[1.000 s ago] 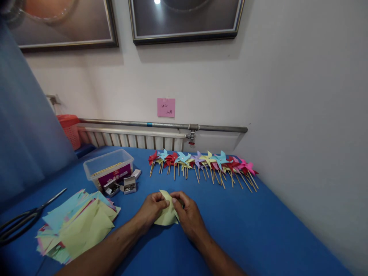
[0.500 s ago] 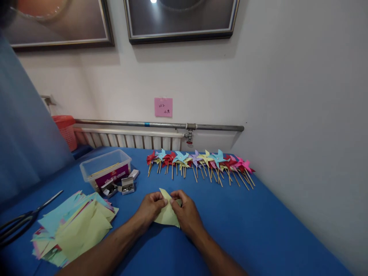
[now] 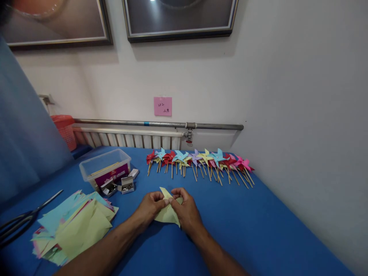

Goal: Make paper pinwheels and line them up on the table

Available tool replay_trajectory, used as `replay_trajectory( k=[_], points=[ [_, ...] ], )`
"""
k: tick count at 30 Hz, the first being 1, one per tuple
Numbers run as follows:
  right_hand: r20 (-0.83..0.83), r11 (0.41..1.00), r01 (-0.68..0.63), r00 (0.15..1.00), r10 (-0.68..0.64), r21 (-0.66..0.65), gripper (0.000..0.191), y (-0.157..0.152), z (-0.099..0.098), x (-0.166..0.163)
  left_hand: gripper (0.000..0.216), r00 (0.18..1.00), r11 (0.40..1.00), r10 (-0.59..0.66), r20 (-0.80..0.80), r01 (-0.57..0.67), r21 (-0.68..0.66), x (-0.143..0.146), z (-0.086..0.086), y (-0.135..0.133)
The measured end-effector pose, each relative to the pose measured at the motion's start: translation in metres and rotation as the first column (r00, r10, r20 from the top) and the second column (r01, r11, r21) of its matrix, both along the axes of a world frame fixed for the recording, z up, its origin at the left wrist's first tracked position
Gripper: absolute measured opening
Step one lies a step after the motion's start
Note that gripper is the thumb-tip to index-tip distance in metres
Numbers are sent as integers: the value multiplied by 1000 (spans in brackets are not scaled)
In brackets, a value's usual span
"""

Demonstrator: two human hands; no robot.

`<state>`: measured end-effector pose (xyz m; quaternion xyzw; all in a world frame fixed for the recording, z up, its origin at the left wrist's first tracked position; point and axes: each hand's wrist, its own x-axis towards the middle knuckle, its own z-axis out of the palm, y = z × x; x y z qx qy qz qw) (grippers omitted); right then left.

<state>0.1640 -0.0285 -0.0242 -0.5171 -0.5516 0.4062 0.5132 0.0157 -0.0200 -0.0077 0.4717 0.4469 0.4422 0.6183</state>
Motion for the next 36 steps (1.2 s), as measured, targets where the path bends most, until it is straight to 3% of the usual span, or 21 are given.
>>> replay_trajectory(
  k=[5, 10, 16, 21, 30, 36],
  points=[
    [-47, 1000, 0, 999, -1, -22, 31, 3, -2, 2, 36, 999, 999, -43, 14, 44, -27, -2, 0, -1],
    [-251, 996, 13, 967, -34, -85, 45, 1, 4, 1, 28, 999, 997, 23, 34, -20, -78, -5, -1, 3],
    [-344, 988, -130, 934, 95, -81, 43, -8, 11, 3, 26, 981, 981, 122, 151, -96, -169, -12, 1, 10],
    [-180, 963, -266, 950, 256, -34, 31, -17, 22, 2, 28, 973, 980, 148, 176, -120, -157, -17, 0, 14],
    [188, 962, -271, 948, 259, 39, 26, -19, 28, 11, 25, 986, 988, 120, 115, -107, -114, -16, 4, 11],
    [231, 962, -272, 938, 260, 24, 22, -17, 32, 16, 24, 992, 992, 94, 80, -86, -96, -15, 1, 12]
  ],
)
